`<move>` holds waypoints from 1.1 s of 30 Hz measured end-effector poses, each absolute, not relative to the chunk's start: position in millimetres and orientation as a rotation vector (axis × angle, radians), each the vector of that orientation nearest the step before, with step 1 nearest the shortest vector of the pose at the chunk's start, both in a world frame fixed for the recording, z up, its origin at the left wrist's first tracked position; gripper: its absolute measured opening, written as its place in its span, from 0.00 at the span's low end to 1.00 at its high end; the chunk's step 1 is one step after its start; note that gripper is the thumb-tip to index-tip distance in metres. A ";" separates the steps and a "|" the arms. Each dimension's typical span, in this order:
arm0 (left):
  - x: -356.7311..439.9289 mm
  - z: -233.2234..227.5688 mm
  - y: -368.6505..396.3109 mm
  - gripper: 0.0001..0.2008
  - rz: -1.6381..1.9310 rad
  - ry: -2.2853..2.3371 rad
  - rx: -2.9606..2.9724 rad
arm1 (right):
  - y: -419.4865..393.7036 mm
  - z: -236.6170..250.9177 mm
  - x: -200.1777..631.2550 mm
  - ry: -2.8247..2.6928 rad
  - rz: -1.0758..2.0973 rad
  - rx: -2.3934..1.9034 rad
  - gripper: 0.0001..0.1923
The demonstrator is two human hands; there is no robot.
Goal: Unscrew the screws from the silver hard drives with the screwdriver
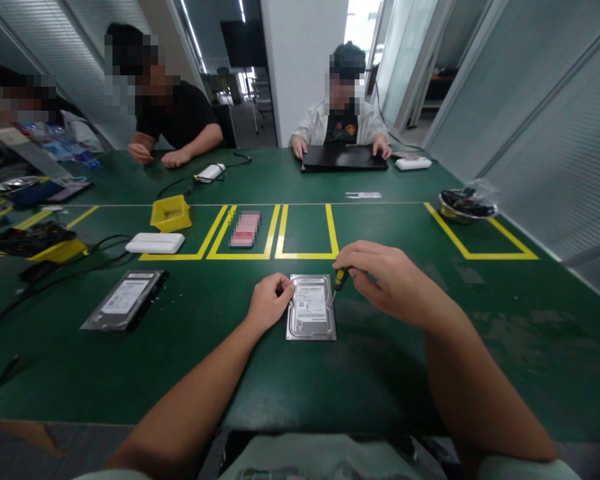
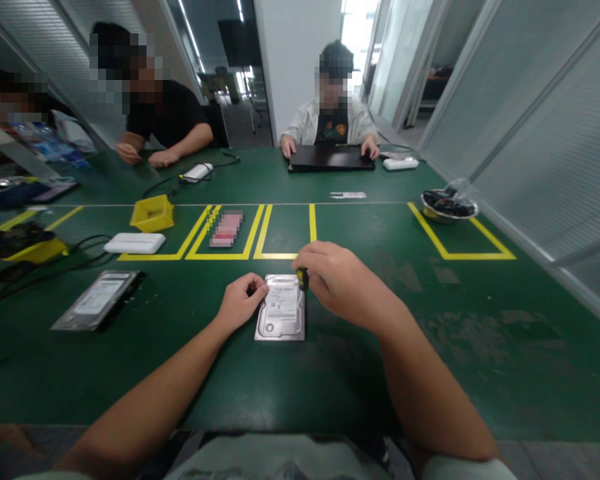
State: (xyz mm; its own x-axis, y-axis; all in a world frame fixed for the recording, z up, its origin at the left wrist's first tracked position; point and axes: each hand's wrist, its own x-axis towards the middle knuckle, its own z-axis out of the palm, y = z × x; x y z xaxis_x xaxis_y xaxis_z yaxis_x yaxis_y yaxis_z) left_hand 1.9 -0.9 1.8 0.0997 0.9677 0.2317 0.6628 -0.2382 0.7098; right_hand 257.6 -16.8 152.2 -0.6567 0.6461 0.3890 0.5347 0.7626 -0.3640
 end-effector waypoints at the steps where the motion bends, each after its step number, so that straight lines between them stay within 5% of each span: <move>1: 1.9 1.6 -0.9 0.05 0.949 1.594 1.956 | -17.0 152.1 257.8 -2.452 0.303 -0.880 0.13; 10: 2.0 1.5 -1.1 0.06 0.949 1.598 1.943 | -16.1 151.7 257.7 -2.451 0.323 -0.906 0.05; 33: 2.5 0.6 -1.1 0.06 0.963 1.580 1.940 | -20.7 158.5 261.4 -2.568 0.132 -1.058 0.18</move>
State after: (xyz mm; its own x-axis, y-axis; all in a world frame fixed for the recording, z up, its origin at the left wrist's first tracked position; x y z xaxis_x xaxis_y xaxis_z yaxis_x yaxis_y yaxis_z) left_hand 2.5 -1.1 0.6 0.0968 0.9681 0.2309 0.6487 -0.2373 0.7231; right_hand 261.4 -20.7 158.5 -0.6552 0.6972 0.2909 0.6635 0.7152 -0.2195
